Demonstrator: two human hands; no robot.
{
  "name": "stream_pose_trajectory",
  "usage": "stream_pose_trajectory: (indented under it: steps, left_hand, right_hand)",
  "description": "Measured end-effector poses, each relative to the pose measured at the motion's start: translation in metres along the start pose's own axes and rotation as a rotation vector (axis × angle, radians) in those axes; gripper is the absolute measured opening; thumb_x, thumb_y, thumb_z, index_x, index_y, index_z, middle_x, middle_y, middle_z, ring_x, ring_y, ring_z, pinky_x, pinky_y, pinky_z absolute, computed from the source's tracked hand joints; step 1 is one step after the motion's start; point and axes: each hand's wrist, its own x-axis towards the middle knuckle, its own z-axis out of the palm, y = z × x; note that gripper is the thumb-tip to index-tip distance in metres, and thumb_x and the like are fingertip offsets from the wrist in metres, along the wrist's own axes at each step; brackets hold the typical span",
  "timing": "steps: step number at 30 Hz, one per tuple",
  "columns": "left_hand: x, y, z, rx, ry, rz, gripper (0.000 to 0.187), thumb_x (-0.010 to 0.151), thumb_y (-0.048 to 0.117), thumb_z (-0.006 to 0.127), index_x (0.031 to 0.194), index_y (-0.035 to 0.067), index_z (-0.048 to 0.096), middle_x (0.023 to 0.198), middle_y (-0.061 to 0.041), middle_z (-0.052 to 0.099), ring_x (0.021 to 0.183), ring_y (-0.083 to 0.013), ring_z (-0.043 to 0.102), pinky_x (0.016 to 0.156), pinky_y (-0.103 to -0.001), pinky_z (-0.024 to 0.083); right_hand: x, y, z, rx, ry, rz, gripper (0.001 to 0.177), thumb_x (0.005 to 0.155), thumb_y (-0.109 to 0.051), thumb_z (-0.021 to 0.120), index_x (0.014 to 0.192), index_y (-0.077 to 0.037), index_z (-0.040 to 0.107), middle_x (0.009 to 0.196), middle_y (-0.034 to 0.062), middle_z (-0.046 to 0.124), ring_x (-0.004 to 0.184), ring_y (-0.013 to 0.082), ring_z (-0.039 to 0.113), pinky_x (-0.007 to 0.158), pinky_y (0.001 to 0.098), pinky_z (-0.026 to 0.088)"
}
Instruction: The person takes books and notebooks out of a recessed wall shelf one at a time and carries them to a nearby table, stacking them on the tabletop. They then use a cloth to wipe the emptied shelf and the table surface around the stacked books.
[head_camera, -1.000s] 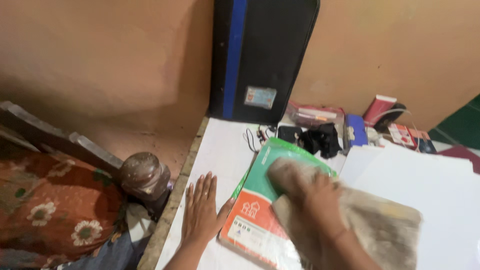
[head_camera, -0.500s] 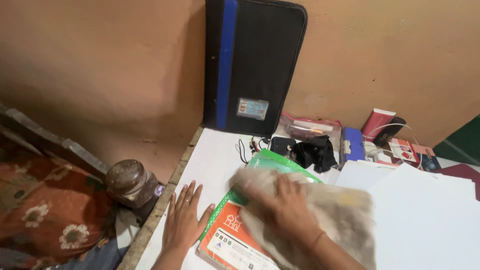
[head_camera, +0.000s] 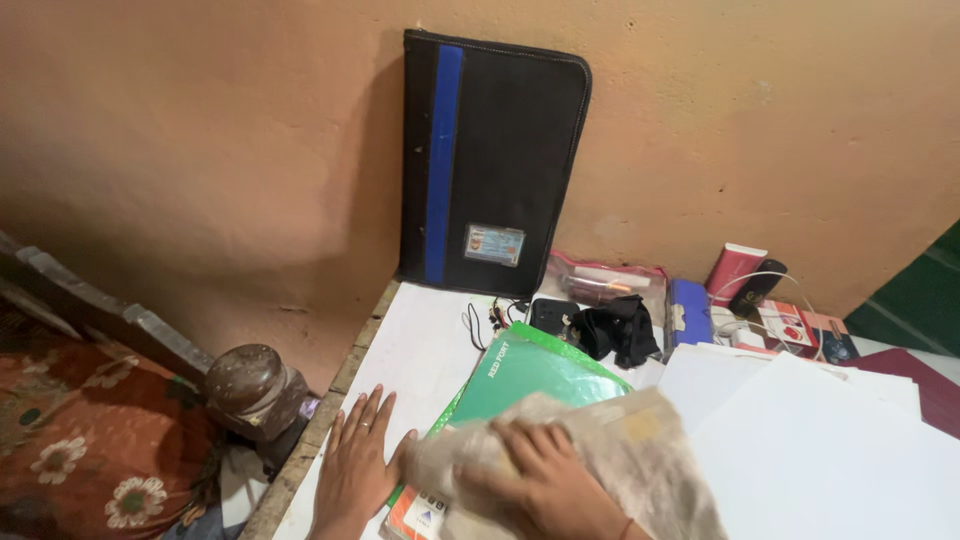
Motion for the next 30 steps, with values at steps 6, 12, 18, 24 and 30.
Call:
stream_pose_trajectory:
  steps: [6,12,18,24,30]
  left_hand:
    - [0.003,0.001,0.003,-0.029,0.028,0.011,0.07,0.094,0.056,0.047,0.155,0.02,0.041,0.166,-0.003,0.032,0.149,-0.0206,0.025,0.122,-0.042,0.015]
    - [0.008,0.002,0.0,-0.018,-0.023,-0.016,0.073,0.096,0.056,0.045,0.158,0.018,0.037,0.162,-0.002,0.031,0.15,-0.019,0.024,0.124,-0.042,0.014]
    - [0.015,-0.004,0.006,-0.042,-0.018,-0.013,0.084,0.094,0.061,0.046,0.159,0.009,0.03,0.166,-0.006,0.031,0.15,-0.0206,0.022,0.123,-0.043,0.011]
    - [0.016,-0.011,0.021,-0.025,0.121,0.051,0.076,0.092,0.055,0.048,0.15,0.008,0.038,0.158,-0.008,0.036,0.149,-0.0208,0.028,0.123,-0.045,0.018]
    - [0.038,-0.018,0.017,-0.167,-0.173,-0.01,0.075,0.094,0.054,0.052,0.155,0.012,0.039,0.161,-0.008,0.037,0.145,-0.0263,0.03,0.118,-0.048,0.022]
  right_hand:
    - [0.009,0.038,0.003,-0.106,0.195,0.732,0.073,0.073,-0.017,0.074,0.143,-0.027,0.055,0.141,0.0257,0.048,0.126,0.0445,0.048,0.106,0.0524,0.037]
    - [0.001,0.01,-0.003,0.157,-0.091,0.384,0.08,0.071,-0.025,0.079,0.146,-0.028,0.053,0.143,0.0246,0.048,0.127,0.0463,0.045,0.107,0.0558,0.031]
    - [-0.008,0.022,-0.002,0.287,-0.053,0.556,0.086,0.07,-0.027,0.08,0.151,-0.027,0.051,0.149,0.0259,0.045,0.132,0.0478,0.045,0.105,0.0546,0.033]
    - [0.0,0.011,0.031,0.152,-0.032,0.559,0.078,0.069,-0.03,0.08,0.142,-0.025,0.054,0.135,0.0198,0.056,0.122,0.0419,0.05,0.105,0.0545,0.036]
    - [0.0,0.037,0.019,0.227,0.0,0.434,0.08,0.064,-0.028,0.079,0.14,-0.02,0.054,0.13,0.0211,0.058,0.12,0.0429,0.052,0.104,0.0544,0.037]
